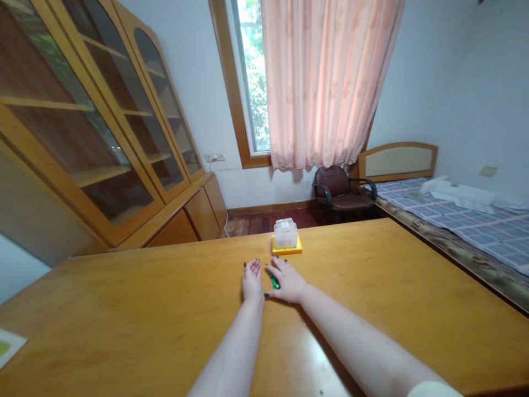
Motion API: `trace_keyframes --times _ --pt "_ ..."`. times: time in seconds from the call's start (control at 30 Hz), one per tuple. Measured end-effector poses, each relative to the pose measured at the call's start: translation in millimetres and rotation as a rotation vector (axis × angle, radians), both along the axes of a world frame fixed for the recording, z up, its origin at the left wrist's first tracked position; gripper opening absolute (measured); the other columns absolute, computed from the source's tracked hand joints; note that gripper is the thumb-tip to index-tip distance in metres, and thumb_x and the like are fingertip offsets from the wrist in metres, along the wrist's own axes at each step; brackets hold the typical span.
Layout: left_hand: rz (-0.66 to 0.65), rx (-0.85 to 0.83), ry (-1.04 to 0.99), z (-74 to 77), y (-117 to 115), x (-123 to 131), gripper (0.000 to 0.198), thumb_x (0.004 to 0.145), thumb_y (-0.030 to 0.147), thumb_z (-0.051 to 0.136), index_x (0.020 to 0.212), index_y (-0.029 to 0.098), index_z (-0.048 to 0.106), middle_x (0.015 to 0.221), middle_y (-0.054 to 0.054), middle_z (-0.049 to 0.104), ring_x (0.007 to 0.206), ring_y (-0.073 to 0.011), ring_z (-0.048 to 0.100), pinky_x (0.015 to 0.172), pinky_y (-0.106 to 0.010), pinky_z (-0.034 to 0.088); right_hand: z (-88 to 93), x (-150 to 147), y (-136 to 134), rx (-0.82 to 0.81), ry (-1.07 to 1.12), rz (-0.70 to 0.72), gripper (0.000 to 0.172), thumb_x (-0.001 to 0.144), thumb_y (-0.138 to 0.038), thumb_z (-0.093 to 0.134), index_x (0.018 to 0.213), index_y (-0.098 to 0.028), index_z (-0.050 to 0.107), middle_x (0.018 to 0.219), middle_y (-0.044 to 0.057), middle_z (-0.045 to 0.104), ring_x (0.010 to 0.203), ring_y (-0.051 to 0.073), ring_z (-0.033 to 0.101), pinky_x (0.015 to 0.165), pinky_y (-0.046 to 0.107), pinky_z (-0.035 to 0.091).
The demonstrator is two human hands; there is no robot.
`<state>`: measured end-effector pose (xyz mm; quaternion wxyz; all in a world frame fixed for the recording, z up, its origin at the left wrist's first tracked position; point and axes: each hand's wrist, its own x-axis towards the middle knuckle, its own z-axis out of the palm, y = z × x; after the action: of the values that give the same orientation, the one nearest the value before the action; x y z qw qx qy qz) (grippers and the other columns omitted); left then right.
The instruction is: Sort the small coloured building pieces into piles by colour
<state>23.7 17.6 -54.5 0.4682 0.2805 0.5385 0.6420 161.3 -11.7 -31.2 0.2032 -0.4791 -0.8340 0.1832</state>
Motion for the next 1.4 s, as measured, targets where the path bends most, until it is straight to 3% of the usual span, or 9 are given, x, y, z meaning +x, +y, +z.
trace_keyframes --times 0.2,0.33,0.5,0.73,0.83,0.97,1.13,1.3,1.4 --pt "-0.005 0.008 0.008 -3.5 -1.0 4.5 0.040 0.093 0.033 0.024 0.107 0.015 0.056 0.115 -0.018 0.062 0.111 -0.0189 0.060 0.099 -0.036 0.046 -1.9 -0.9 3.7 0.062 -0.006 0.035 0.039 0.083 -0.033 0.057 0.118 -0.018 0.060 0.129 0.012 0.056 0.121 0.024 0.048 0.104 0.036 0.032" --pt "-0.017 0.022 0.032 -6.8 0.1 5.8 0.038 0.094 0.035 0.025 0.103 0.016 0.057 0.111 -0.015 0.065 0.108 -0.0182 0.062 0.099 -0.037 0.045 -0.2 -1.3 -1.2 0.139 -0.033 -0.036 0.022 0.084 -0.028 0.055 0.102 -0.017 0.064 0.107 0.009 0.062 0.102 0.021 0.054 0.091 0.032 0.040" --pt "-0.048 0.063 0.085 -12.4 0.6 8.7 0.033 0.093 0.034 0.030 0.097 0.016 0.058 0.107 -0.013 0.066 0.103 -0.0156 0.063 0.097 -0.032 0.045 4.9 -3.7 -5.0 0.190 -0.160 -0.146 0.018 0.085 -0.029 0.053 0.093 -0.015 0.061 0.096 0.010 0.061 0.093 0.022 0.053 0.084 0.032 0.039" --pt "-0.067 0.108 0.108 -18.9 3.5 10.0 0.031 0.090 0.038 0.038 0.091 0.016 0.060 0.101 -0.010 0.067 0.100 -0.0163 0.063 0.096 -0.033 0.045 7.0 -7.3 -3.3 0.152 -0.268 -0.155 0.028 0.090 -0.030 0.040 0.085 -0.015 0.064 0.087 0.013 0.067 0.084 0.023 0.059 0.076 0.031 0.038" --pt "-0.079 0.115 0.107 -19.7 3.1 9.6 0.032 0.089 0.040 0.039 0.092 0.016 0.060 0.103 -0.011 0.067 0.100 -0.0164 0.062 0.097 -0.034 0.044 6.6 -7.1 5.2 0.096 -0.116 -0.245 0.029 0.088 -0.029 0.040 0.075 -0.016 0.063 0.078 0.010 0.067 0.075 0.020 0.058 0.068 0.028 0.037" --pt "-0.115 0.129 0.113 -19.7 0.7 9.1 0.036 0.089 0.046 0.041 0.095 0.016 0.061 0.105 -0.011 0.067 0.103 -0.0179 0.062 0.099 -0.036 0.043 2.7 -6.0 21.7 -0.011 0.383 -0.330 0.031 0.086 -0.032 0.038 0.062 -0.018 0.054 0.060 0.001 0.056 0.060 0.014 0.049 0.058 0.025 0.032" --pt "-0.302 0.157 0.129 -17.0 -3.6 12.2 0.039 0.090 0.046 0.039 0.106 0.017 0.059 0.117 -0.012 0.063 0.112 -0.0186 0.058 0.105 -0.037 0.037 -4.4 -3.5 28.5 -0.107 0.740 -0.384 0.029 0.079 -0.039 0.042 0.058 -0.020 0.044 0.050 -0.005 0.042 0.052 0.012 0.042 0.051 0.023 0.031" --pt "-0.359 0.163 0.175 -10.5 -9.5 15.3 0.039 0.093 0.042 0.033 0.114 0.018 0.055 0.124 -0.012 0.060 0.118 -0.0189 0.054 0.105 -0.038 0.037 -1.0 2.7 22.7 -0.189 0.951 -0.331 0.022 0.072 -0.038 0.056 0.061 -0.020 0.050 0.054 -0.004 0.051 0.055 0.013 0.050 0.056 0.024 0.039" --pt "-0.333 0.174 0.405 -8.9 -13.6 12.8 0.036 0.091 0.038 0.037 0.115 0.018 0.054 0.126 -0.011 0.058 0.120 -0.0197 0.052 0.106 -0.038 0.035 2.0 10.4 21.9 -0.189 1.023 -0.292 0.025 0.072 -0.043 0.060 0.066 -0.018 0.059 0.065 0.001 0.061 0.066 0.016 0.057 0.067 0.029 0.045"
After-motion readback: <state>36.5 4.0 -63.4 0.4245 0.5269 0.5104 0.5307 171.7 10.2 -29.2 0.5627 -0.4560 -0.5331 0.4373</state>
